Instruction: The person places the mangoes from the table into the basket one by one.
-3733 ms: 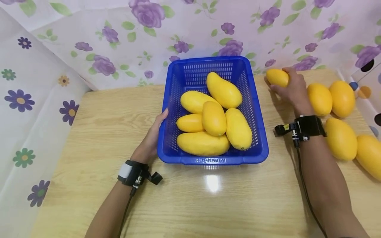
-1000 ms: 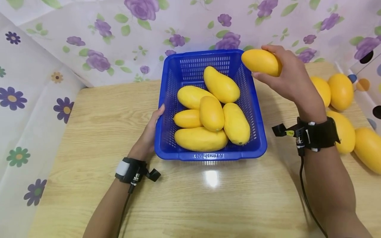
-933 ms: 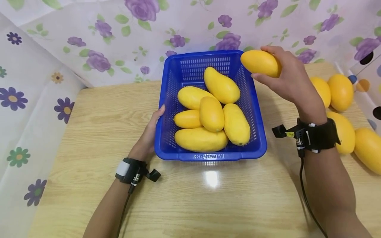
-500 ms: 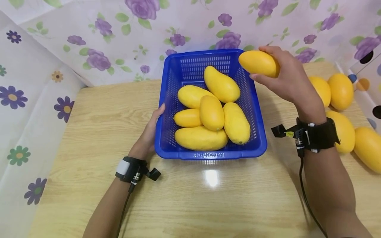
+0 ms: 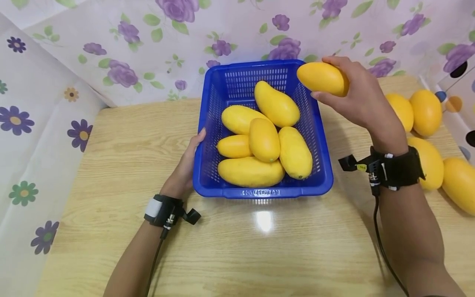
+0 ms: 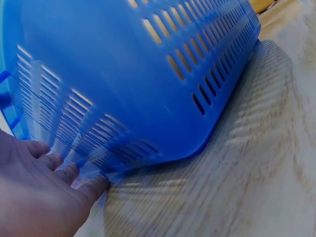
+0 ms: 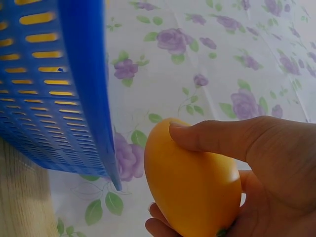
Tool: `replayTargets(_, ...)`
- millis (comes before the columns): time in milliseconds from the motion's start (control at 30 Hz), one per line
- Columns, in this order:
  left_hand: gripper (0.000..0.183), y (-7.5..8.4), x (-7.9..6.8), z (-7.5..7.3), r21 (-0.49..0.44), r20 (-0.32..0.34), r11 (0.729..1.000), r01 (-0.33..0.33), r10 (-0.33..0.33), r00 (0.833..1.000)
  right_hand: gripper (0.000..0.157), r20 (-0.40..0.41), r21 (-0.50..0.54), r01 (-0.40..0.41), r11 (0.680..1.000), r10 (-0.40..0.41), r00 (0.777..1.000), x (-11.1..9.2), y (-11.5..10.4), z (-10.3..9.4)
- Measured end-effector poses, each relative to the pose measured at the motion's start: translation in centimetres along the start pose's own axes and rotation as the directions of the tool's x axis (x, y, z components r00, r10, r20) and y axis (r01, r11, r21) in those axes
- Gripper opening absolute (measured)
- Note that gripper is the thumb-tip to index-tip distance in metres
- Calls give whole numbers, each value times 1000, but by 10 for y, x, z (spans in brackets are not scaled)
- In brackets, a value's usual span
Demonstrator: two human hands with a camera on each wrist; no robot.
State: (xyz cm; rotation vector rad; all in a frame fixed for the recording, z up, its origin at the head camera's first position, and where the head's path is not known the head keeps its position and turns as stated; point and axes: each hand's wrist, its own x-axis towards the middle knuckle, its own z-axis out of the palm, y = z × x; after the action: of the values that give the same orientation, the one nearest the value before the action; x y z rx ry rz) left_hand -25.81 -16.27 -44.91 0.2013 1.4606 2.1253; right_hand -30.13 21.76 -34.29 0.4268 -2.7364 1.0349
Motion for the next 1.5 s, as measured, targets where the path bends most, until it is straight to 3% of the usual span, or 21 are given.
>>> replayTargets(1500, 70, -1, -1, 1, -3, -16, 1000, 8, -8, 1000, 71, 44, -7, 6, 1000, -6, 999, -7, -10, 0)
